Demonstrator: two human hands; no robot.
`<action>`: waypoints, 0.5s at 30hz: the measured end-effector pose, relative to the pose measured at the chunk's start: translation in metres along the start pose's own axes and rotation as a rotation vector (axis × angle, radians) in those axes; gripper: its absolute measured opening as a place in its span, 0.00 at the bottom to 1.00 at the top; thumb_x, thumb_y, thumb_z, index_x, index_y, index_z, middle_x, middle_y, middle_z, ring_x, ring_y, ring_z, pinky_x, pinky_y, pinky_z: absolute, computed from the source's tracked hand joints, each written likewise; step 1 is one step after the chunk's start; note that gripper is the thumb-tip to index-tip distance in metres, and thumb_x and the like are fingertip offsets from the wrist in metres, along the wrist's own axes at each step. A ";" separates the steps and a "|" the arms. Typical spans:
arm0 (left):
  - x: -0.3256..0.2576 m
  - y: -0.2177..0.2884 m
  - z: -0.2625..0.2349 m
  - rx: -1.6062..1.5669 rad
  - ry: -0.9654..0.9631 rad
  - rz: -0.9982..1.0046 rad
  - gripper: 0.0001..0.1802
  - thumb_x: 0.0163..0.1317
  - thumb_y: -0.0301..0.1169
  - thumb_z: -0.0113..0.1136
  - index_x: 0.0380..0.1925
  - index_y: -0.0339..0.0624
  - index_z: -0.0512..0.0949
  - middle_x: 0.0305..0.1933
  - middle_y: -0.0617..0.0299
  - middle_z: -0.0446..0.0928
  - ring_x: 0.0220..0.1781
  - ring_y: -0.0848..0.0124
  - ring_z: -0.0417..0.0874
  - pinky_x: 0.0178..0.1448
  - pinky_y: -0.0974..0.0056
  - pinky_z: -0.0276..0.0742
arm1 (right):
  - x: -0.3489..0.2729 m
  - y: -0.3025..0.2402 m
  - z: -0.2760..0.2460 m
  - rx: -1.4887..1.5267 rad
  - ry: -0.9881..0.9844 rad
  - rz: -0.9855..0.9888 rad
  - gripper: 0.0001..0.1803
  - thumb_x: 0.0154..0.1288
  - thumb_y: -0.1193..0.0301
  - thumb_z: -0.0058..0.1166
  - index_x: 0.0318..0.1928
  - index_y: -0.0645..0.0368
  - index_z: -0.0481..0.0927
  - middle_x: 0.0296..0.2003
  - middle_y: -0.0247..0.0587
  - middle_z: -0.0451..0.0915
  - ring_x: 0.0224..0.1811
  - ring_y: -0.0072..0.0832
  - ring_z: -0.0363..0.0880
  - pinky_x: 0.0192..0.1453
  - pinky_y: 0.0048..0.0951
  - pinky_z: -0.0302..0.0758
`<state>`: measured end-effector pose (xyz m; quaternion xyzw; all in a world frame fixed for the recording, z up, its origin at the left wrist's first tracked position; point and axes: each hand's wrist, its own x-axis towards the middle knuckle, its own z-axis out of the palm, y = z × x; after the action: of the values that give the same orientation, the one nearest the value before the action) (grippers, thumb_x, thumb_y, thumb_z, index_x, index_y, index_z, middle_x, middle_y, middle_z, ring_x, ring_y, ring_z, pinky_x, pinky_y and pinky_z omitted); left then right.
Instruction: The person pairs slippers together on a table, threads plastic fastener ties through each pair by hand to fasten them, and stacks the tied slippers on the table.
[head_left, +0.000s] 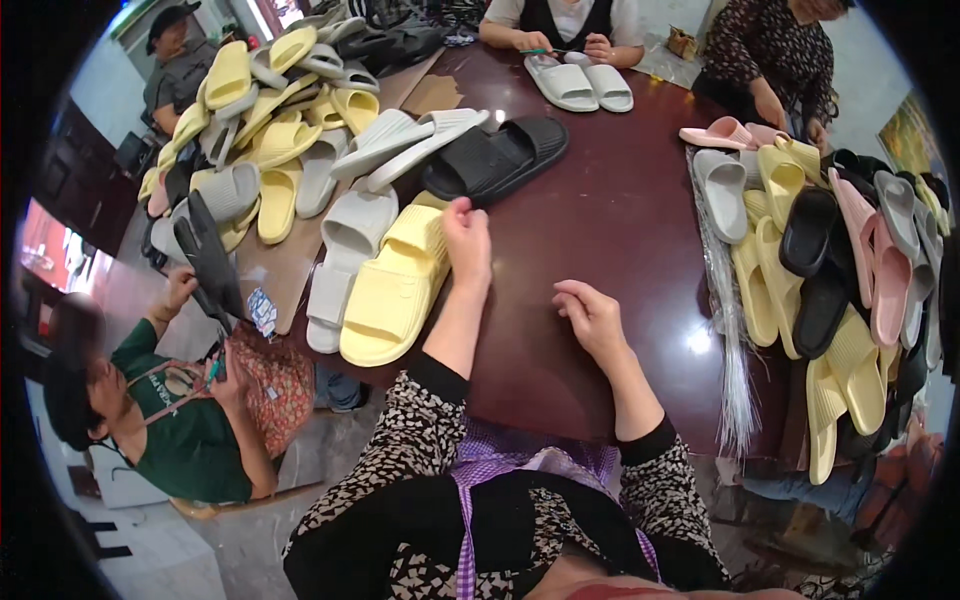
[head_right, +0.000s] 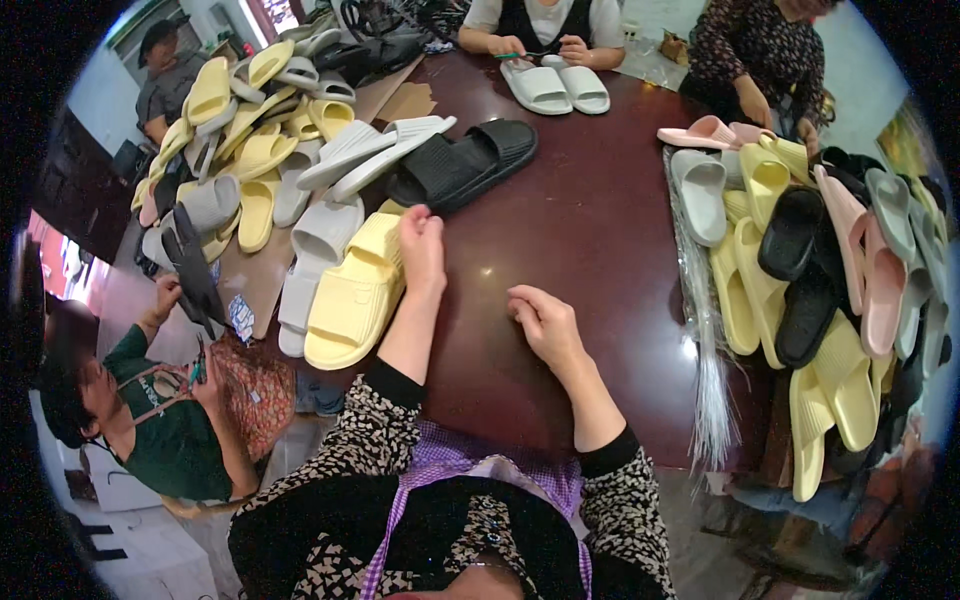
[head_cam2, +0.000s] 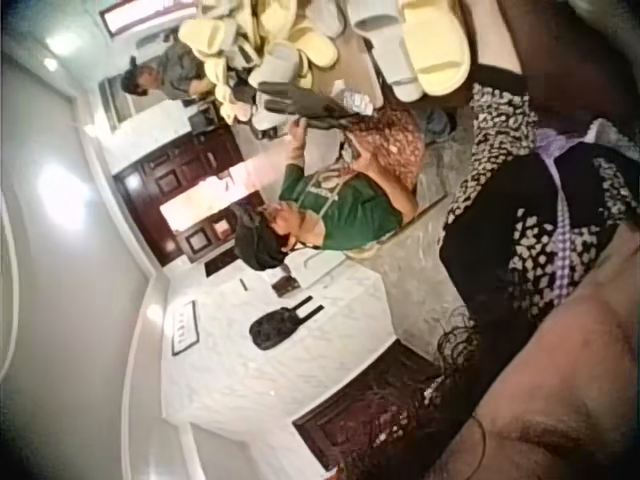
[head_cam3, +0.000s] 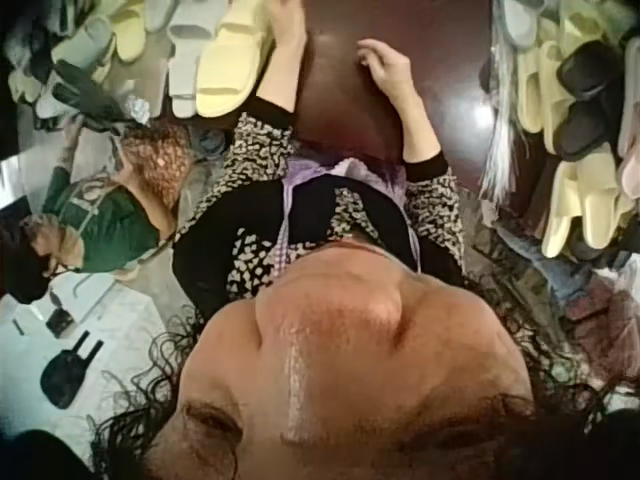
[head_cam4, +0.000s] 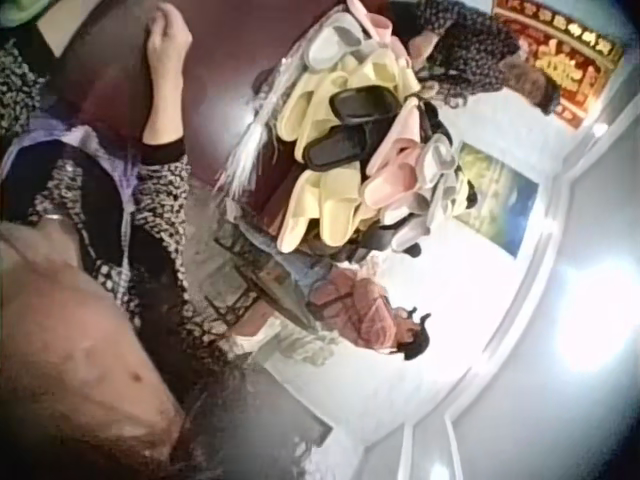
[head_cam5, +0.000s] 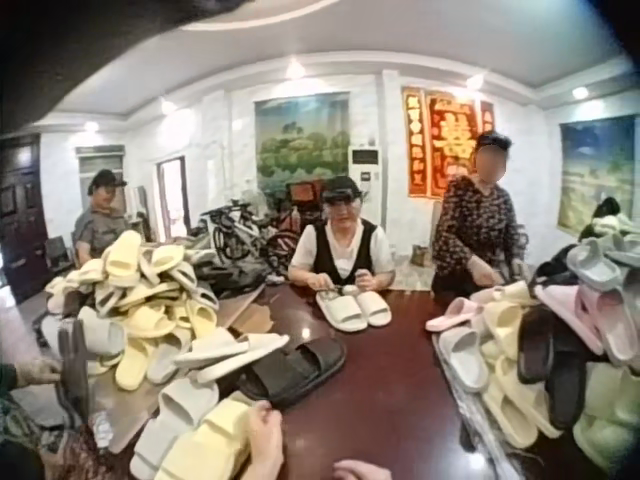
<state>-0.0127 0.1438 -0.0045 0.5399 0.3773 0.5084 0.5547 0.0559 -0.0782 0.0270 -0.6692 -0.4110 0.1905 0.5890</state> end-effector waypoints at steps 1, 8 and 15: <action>0.006 0.005 0.005 0.113 0.092 0.149 0.18 0.56 0.27 0.55 0.47 0.36 0.71 0.38 0.60 0.74 0.31 0.75 0.75 0.32 0.71 0.72 | 0.000 0.000 -0.004 -0.088 -0.010 -0.070 0.09 0.64 0.80 0.49 0.43 0.66 0.78 0.27 0.39 0.81 0.31 0.20 0.80 0.40 0.21 0.76; 0.042 0.047 0.020 0.094 -0.011 -0.159 0.30 0.55 0.28 0.57 0.58 0.32 0.62 0.42 0.55 0.72 0.41 0.71 0.72 0.39 0.67 0.73 | -0.008 0.002 -0.009 -0.320 0.128 -0.358 0.09 0.58 0.79 0.52 0.40 0.60 0.79 0.28 0.40 0.82 0.28 0.31 0.79 0.36 0.28 0.75; 0.049 0.051 0.014 -0.007 -0.083 -0.291 0.33 0.56 0.29 0.56 0.62 0.38 0.58 0.48 0.52 0.70 0.44 0.67 0.72 0.39 0.59 0.75 | -0.010 -0.012 -0.013 -0.270 0.190 -0.416 0.08 0.57 0.77 0.54 0.38 0.60 0.79 0.29 0.44 0.81 0.29 0.38 0.79 0.36 0.35 0.74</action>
<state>0.0026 0.1838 0.0539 0.4981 0.4266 0.4010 0.6396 0.0551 -0.0945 0.0391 -0.6576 -0.5045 -0.0548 0.5568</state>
